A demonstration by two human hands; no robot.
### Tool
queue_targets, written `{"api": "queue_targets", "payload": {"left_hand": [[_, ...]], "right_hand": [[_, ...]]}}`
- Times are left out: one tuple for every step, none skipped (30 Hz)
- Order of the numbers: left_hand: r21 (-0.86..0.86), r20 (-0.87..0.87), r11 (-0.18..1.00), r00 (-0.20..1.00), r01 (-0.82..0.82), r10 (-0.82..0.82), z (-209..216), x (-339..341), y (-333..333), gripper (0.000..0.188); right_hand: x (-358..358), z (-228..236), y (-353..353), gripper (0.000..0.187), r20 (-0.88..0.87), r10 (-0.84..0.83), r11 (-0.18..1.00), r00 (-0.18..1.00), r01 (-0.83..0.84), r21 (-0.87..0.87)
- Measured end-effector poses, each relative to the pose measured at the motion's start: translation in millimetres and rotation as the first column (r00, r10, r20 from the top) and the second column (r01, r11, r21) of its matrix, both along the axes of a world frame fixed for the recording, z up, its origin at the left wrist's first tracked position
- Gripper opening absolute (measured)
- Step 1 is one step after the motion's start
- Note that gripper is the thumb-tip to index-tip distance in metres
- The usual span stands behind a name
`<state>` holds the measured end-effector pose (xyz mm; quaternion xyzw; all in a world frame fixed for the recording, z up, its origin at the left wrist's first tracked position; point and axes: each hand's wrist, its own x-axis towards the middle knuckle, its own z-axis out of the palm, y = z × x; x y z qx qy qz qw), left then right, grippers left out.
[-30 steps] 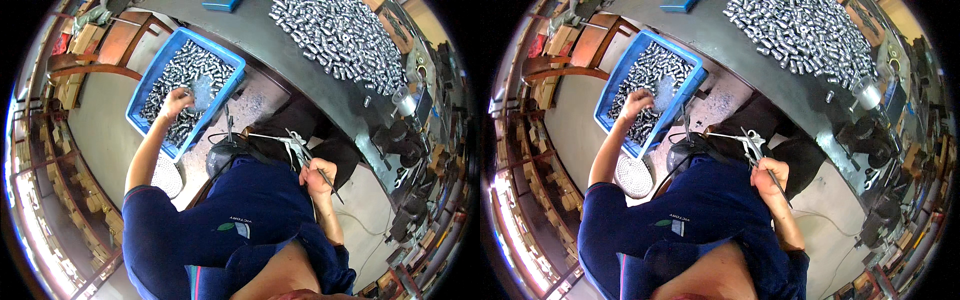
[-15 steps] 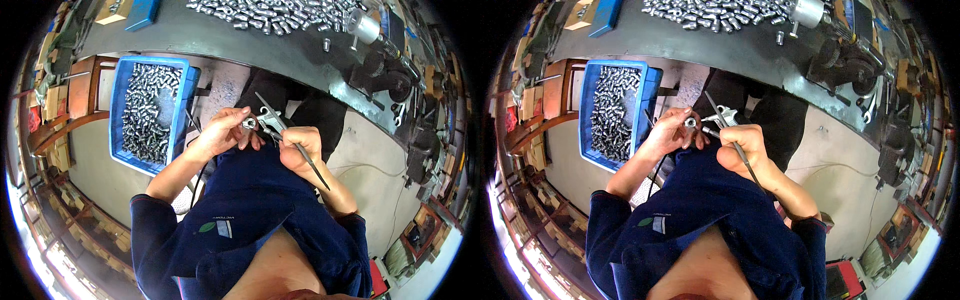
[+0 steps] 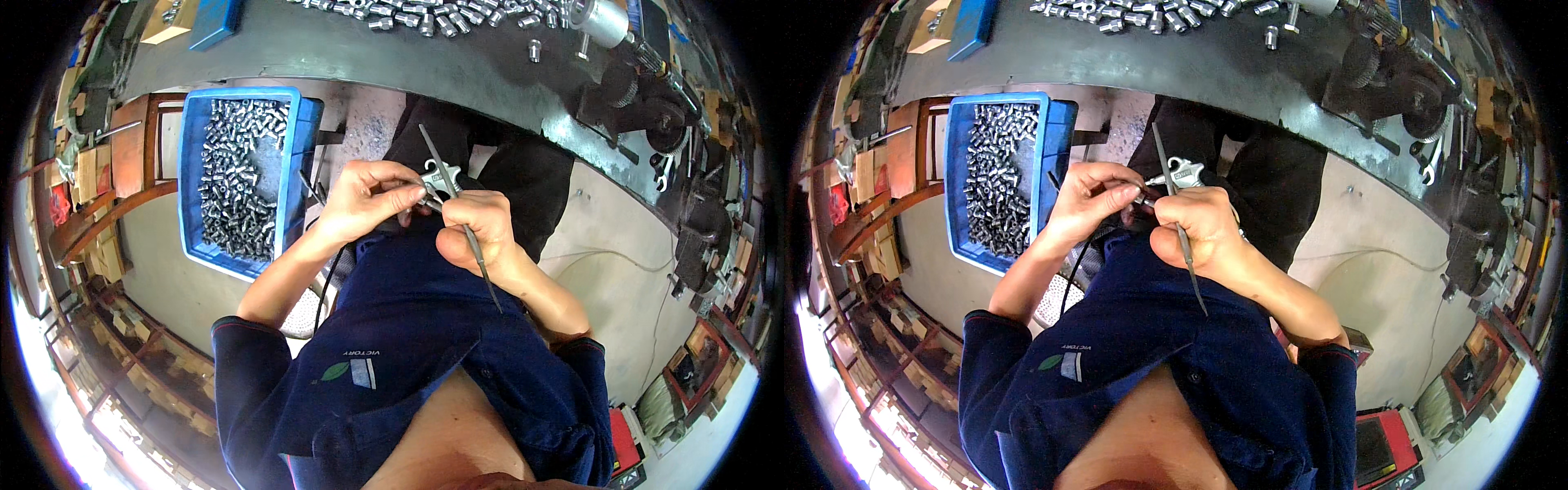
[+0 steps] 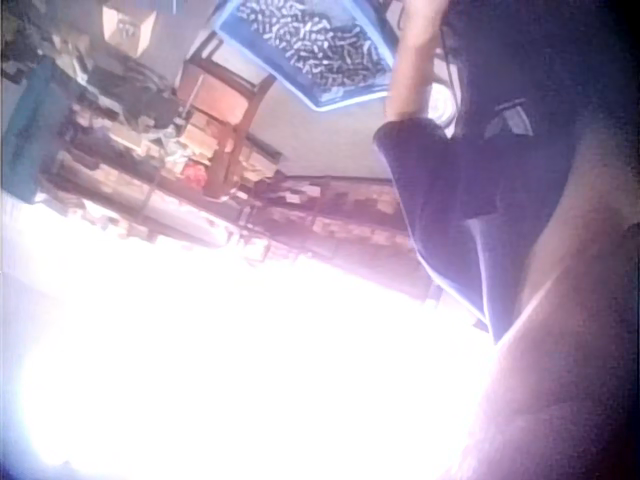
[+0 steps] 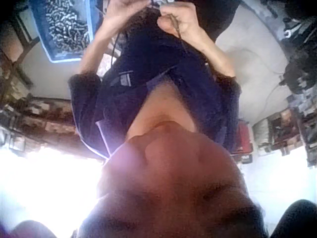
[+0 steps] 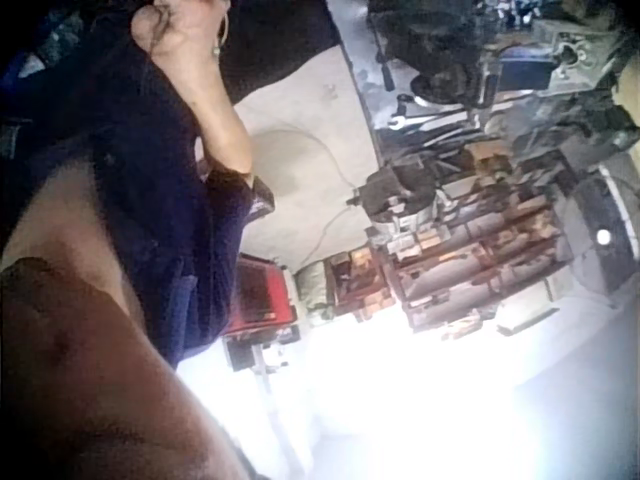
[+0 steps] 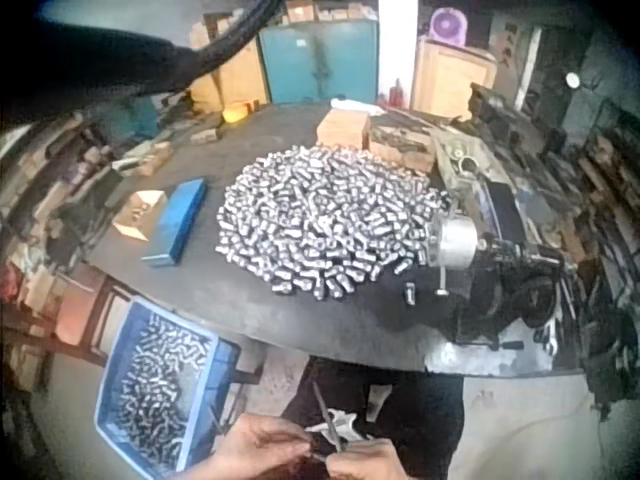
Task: The person repeatedly picks small metal parts from a blue bin, sprays them with a handheld spray gun, and places them onto a table. The person continues this cycle throughout the clip.
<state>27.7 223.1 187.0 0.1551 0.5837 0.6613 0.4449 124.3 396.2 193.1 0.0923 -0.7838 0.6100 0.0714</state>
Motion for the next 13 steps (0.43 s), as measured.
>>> {"api": "queue_targets", "payload": {"left_hand": [[0.002, -0.071, 1.0, 0.997, -0.003, 0.004, 0, 2, 1, 0.02], [0.005, -0.141, 1.0, 0.99, -0.007, 0.008, 0, 3, 1, 0.019], [-0.003, -0.098, 1.0, 0.995, -0.013, 0.013, 2, 1, 1, 0.017], [0.019, -0.117, 0.999, 0.993, -0.031, 0.034, 1, 2, 2, 0.017], [0.042, -0.135, 0.998, 0.989, -0.05, 0.055, 1, 4, 4, 0.017], [0.065, -0.153, 0.996, 0.985, -0.068, 0.078, 0, 5, 4, 0.016], [0.044, -0.144, 0.998, 0.989, -0.035, 0.041, 1, 3, 3, 0.018], [0.023, -0.135, 1.0, 0.991, -0.003, 0.006, 1, 1, 2, 0.019], [0.0, -0.127, 1.0, 0.992, 0.025, -0.025, 1, -1, 0, 0.02], [-0.012, -0.189, 1.0, 0.982, 0.001, -0.003, -1, -3, -1, 0.021], [-0.022, -0.251, 0.999, 0.968, -0.023, 0.017, -4, -7, -2, 0.023], [-0.033, -0.311, 0.998, 0.95, -0.054, 0.041, -9, -10, -4, 0.024], [-0.104, -0.53, 0.99, 0.847, -0.092, 0.023, -16, -16, -6, 0.028]], "right_hand": [[1, -2, -1, 0.03, 0.005, -0.007, 1.0, 1.0, 0.007, -0.008], [2, -4, -2, 0.029, 0.009, -0.013, 1.0, 1.0, 0.013, -0.017], [4, -6, -4, 0.043, 0.116, -0.046, 0.995, 0.992, 0.056, -0.084], [6, -8, -6, 0.06, 0.222, -0.069, 0.984, 0.973, 0.104, -0.147], [8, -13, -5, 0.051, 0.242, -0.059, 0.974, 0.968, 0.11, -0.199], [7, -17, -3, 0.044, 0.213, -0.017, 0.961, 0.977, 0.075, -0.267], [8, -19, -2, 0.043, 0.205, -0.021, 0.958, 0.978, 0.079, -0.277], [9, -20, -1, 0.043, 0.197, -0.024, 0.955, 0.98, 0.081, -0.285], [10, -18, 0, 0.045, 0.233, -0.035, 0.954, 0.972, 0.102, -0.281], [12, -14, 1, 0.047, 0.268, -0.046, 0.954, 0.962, 0.122, -0.275], [17, -16, 4, 0.043, 0.236, -0.035, 0.943, 0.971, 0.11, -0.314], [23, -11, 3, 0.042, 0.298, -0.104, 0.95, 0.949, 0.183, -0.251], [26, -4, 10, 0.045, 0.212, -0.014, 0.925, 0.977, 0.093, -0.368]]}}
